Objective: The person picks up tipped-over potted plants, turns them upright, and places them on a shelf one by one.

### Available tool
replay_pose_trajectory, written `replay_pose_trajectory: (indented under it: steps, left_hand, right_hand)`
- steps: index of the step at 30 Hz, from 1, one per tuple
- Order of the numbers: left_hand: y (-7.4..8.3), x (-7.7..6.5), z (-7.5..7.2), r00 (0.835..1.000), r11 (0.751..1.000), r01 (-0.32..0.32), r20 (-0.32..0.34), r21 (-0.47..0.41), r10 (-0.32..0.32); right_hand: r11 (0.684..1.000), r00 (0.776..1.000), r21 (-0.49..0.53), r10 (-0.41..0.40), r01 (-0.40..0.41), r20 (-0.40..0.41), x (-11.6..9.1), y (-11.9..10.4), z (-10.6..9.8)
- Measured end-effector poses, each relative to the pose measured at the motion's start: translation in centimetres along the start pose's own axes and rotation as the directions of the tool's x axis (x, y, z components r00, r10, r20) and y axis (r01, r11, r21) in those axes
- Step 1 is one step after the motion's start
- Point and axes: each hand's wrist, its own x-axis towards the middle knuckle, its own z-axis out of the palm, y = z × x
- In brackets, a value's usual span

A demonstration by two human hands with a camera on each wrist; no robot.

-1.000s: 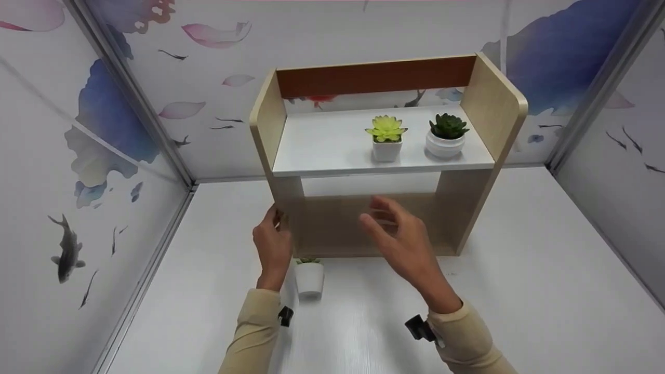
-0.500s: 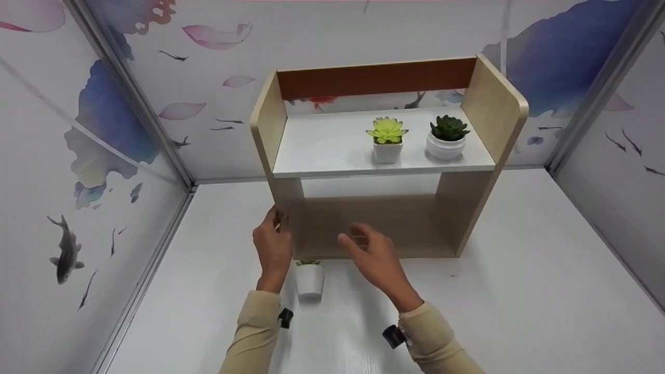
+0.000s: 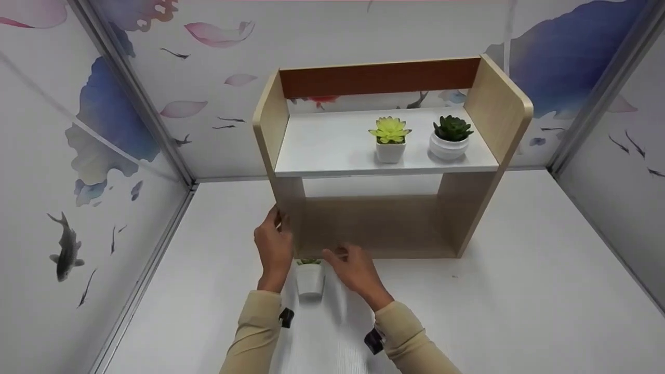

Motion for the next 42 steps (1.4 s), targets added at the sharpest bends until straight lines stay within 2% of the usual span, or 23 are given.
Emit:
replay_pose_trajectory:
  steps: [7,13,20,28,36,42]
  left_hand:
    - [0.2,-0.1,0.2,1.0,1.0,0.022,0.002,-0.006,-0.022]
    - [0.4,0.2,-0.3,1.0,1.0,0.024,-0.008,-0.001,-0.024]
    - [0.4,0.7,-0.7,1.0,0.999,0.029,-0.004,0.021,-0.029]
    - [0.2,0.8,-0.7,1.0,0.999,-0.008,-0.022,0.032,0.009]
    - [0.4,0.3,-0.3,1.0,1.0,0.02,-0.01,0.017,-0.02]
    - [0.3,0.1,0.1,1.0,0.999,0.03,-0.005,0.021,-0.03]
  right_hand:
    - [1.0,1.0,-0.019,0.008,-0.007,0.008,-0.4,1.3,2.0]
    - [0.999,1.0,-0.036,0.015,-0.015,-0.006,-0.1,1.0,3.8]
    - [0.995,0.995,-0.044,0.091,-0.093,-0.029,0.4,0.6,5.3]
    - [0.986,0.986,-0.022,0.166,-0.166,-0.01,0.4,0.7,6.3]
    - [0.988,0.988,-0.001,0.152,-0.153,-0.031,0.4,1.3,6.8]
    - [0.989,0.989,0.021,0.146,-0.146,-0.016,0.4,1.4,6.8]
